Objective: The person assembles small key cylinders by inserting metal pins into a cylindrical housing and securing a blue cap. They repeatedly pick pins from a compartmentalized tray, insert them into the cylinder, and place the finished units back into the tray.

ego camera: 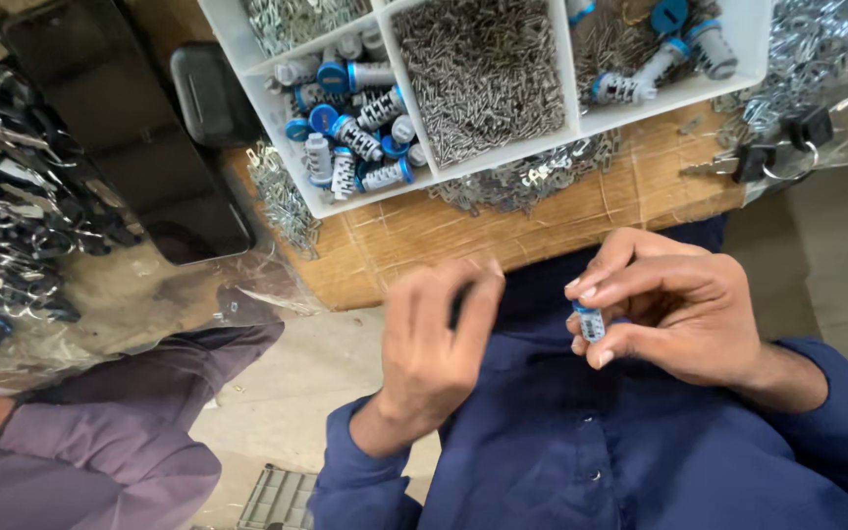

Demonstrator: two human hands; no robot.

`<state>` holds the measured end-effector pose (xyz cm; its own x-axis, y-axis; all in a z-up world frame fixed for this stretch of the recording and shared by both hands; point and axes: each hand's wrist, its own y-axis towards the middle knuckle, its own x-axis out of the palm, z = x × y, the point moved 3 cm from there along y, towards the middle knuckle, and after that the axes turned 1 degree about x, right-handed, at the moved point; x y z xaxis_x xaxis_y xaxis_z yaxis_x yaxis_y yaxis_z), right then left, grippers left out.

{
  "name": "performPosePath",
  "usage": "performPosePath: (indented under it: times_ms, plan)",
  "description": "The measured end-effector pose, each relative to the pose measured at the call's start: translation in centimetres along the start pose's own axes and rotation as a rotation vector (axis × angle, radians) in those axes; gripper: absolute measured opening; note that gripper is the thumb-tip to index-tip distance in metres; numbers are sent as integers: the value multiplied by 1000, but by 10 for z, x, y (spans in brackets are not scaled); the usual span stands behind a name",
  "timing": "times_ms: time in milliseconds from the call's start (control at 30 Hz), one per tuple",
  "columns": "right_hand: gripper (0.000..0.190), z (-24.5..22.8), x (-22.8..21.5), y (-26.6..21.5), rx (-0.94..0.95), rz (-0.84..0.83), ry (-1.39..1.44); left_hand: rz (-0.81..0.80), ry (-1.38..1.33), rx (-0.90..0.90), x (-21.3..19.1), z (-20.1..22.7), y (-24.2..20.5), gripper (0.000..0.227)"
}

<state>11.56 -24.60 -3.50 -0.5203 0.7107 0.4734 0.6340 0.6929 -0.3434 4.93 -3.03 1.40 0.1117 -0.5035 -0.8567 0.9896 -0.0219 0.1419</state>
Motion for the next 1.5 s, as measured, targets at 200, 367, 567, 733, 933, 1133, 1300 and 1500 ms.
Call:
performPosePath:
  times_ms: [200, 367, 567, 733, 933, 1133, 1300, 1500]
  plan:
    - [31, 9, 2, 5, 20, 25, 21, 78, 19, -45, -10, -9, -17, 30]
    - [33, 7, 5, 11, -14, 25, -17, 290, -296, -302, -13, -7, -14, 23]
    - [32, 7, 8, 10, -17, 42, -33, 250, -891, -244, 7, 9, -5, 32]
    - [32, 6, 1, 5, -92, 82, -149, 93, -714, -177, 16, 15, -2, 33]
    - [35, 1, -10, 2, -156, 96, -274, -52, -403, 74, 4, 31, 20, 38]
    - [37, -30, -12, -4, -438, -164, -722, -111, -1432, -624, 44, 35, 18, 30]
    - [29, -65, -44, -33, -515, 84, -1035, -225, -1161, -340, 54, 59, 50, 34]
    - [13, -16, -115, -80, -428, 734, -718, 130, -68, 149, 59, 86, 111, 26]
